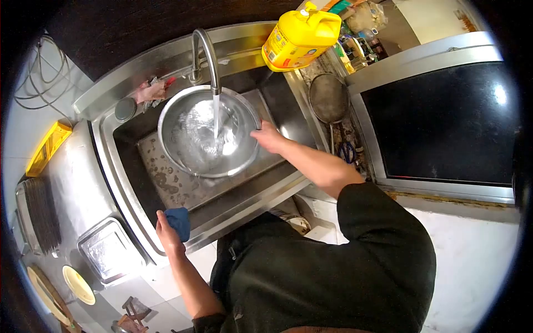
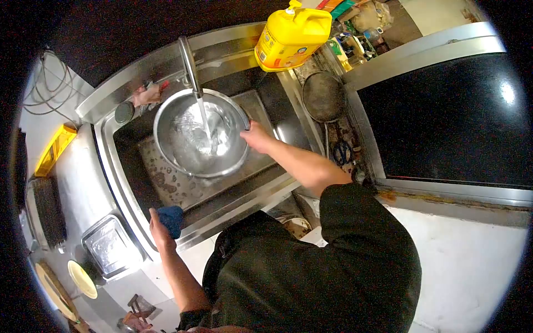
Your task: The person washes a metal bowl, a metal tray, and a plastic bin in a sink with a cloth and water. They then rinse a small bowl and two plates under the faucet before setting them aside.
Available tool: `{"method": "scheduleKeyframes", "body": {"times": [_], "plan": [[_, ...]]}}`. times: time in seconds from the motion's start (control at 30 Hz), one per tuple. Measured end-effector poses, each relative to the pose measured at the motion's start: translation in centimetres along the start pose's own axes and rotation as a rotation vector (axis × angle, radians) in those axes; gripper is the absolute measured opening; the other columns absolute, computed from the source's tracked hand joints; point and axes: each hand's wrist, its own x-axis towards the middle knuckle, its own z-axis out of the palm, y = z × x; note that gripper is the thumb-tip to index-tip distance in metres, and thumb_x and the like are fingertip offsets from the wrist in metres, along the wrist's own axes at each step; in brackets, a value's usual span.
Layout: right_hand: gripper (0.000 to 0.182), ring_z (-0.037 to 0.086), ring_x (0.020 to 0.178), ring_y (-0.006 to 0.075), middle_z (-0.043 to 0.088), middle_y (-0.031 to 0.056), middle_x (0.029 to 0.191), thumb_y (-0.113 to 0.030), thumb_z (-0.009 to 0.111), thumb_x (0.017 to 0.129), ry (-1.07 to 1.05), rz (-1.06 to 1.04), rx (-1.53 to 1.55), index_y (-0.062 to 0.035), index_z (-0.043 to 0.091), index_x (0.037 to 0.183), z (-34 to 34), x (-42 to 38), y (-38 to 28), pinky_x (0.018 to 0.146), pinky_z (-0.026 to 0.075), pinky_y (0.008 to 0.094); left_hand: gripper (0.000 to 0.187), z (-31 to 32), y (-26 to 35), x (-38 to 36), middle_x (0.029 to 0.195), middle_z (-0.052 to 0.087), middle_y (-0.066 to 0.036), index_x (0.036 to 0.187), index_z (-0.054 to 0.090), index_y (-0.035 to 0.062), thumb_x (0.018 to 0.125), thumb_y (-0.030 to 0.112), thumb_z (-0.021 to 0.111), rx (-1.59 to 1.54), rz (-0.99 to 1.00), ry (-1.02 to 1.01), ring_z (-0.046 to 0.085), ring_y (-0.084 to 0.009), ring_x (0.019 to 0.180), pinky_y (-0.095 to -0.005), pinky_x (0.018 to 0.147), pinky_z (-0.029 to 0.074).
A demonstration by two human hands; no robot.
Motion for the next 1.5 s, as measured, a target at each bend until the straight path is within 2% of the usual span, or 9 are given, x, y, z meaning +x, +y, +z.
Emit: {"method": "scheduleKeyframes", "body": {"times": [0.3, 0.57, 0.6, 0.63, 0.8, 0.9, 1.07, 1.37, 1.5], "plan": [[0.032, 0.063, 0.083, 0.0254, 0.065, 0.0108, 0.094, -0.006, 0.063, 0.077, -0.147, 0.454, 0.711, -0.0007, 0.059, 0.108, 12.7, 1.3, 2.2, 0.075, 0.051, 0.0406, 0.055, 1.4, -0.9, -1.2, 0.102, 0.062, -0.010, 0.112, 0.058, -0.0053, 0.096, 0.046, 0.046, -0.085, -0.019, 0.024, 0.060, -0.0177, 0.090, -0.0295, 0.083, 0.047], [0.025, 0.058, 0.060, 0.0165, 0.061, 0.0029, 0.074, -0.011, 0.068, 0.069, -0.267, 0.553, 0.266, -0.0057, 0.064, 0.094, 3.4, 0.9, 0.1, 0.049, 0.043, 0.0308, 0.052, 3.2, -1.4, -2.2, 0.101, 0.064, -0.010, 0.111, 0.059, -0.0075, 0.097, 0.041, 0.047, 0.064, 0.029, -0.144, 0.056, -0.0143, 0.091, -0.0287, 0.085, 0.043], [0.025, 0.059, 0.060, 0.0180, 0.062, 0.0034, 0.076, -0.011, 0.067, 0.070, -0.202, 0.531, 0.080, -0.0058, 0.064, 0.095, 2.1, -1.6, -6.3, 0.050, 0.045, 0.0319, 0.053, 3.8, -1.8, -2.2, 0.098, 0.065, -0.012, 0.109, 0.060, -0.0081, 0.095, 0.042, 0.049, 0.132, 0.067, -0.148, 0.056, -0.0162, 0.089, -0.0298, 0.084, 0.044], [0.037, 0.063, 0.072, 0.0236, 0.064, 0.0120, 0.090, -0.013, 0.066, 0.070, -0.234, 0.499, -0.007, 0.0016, 0.061, 0.103, 0.7, -1.8, -7.6, 0.058, 0.053, 0.0369, 0.054, 4.5, -2.0, -2.3, 0.094, 0.066, -0.014, 0.106, 0.061, -0.0087, 0.094, 0.042, 0.051, 0.205, 0.103, -0.155, 0.057, -0.0181, 0.087, -0.0309, 0.084, 0.044], [0.026, 0.063, 0.058, 0.0252, 0.062, 0.0167, 0.072, -0.010, 0.061, 0.069, -0.101, 0.297, -0.499, 0.0129, 0.061, 0.083, -1.1, -1.0, -12.7, 0.048, 0.053, 0.0378, 0.063, 7.6, -1.6, -3.3, 0.093, 0.066, -0.025, 0.107, 0.061, -0.0089, 0.086, 0.051, 0.058, 0.434, 0.185, -0.257, 0.064, -0.0278, 0.092, -0.0350, 0.084, 0.047], [0.032, 0.067, 0.066, 0.0316, 0.066, 0.0210, 0.087, -0.016, 0.060, 0.073, -0.133, 0.270, -0.745, 0.0088, 0.064, 0.093, 1.1, 0.9, -15.0, 0.052, 0.054, 0.0376, 0.063, 8.0, -0.9, -3.9, 0.094, 0.066, -0.025, 0.107, 0.061, -0.0090, 0.086, 0.050, 0.058, 0.447, 0.177, -0.276, 0.064, -0.0273, 0.091, -0.0346, 0.083, 0.047], [0.033, 0.068, 0.066, 0.0273, 0.067, 0.0180, 0.085, -0.023, 0.050, 0.081, -0.323, 0.204, -1.066, 0.0021, 0.066, 0.095, 7.3, 3.3, -18.8, 0.054, 0.055, 0.0377, 0.053, 8.2, -2.9, -2.2, 0.090, 0.066, -0.009, 0.106, 0.060, -0.0051, 0.091, 0.045, 0.056, 0.090, -0.007, -0.249, 0.063, -0.0164, 0.076, -0.0303, 0.068, 0.051], [0.024, 0.068, 0.066, 0.0255, 0.068, 0.0136, 0.082, -0.016, 0.052, 0.077, -0.401, 0.151, -1.228, -0.0005, 0.067, 0.086, 7.5, 0.9, -24.7, 0.052, 0.055, 0.0379, 0.073, 13.1, -4.7, -3.5, 0.096, 0.066, -0.011, 0.111, 0.057, 0.0051, 0.081, 0.071, 0.049, -0.614, -0.610, -0.671, 0.066, -0.0268, 0.081, -0.0426, 0.075, 0.055], [0.020, 0.066, 0.064, 0.0259, 0.066, 0.0163, 0.081, -0.012, 0.055, 0.076, -0.381, 0.315, -1.019, 0.0026, 0.065, 0.085, 4.2, 0.6, -23.4, 0.052, 0.053, 0.0387, 0.052, 15.9, -6.3, -2.8, 0.106, 0.065, -0.012, 0.116, 0.056, 0.0005, 0.092, 0.046, 0.045, -0.784, -0.499, -0.761, 0.064, -0.0280, 0.093, -0.0449, 0.084, 0.051]]}}
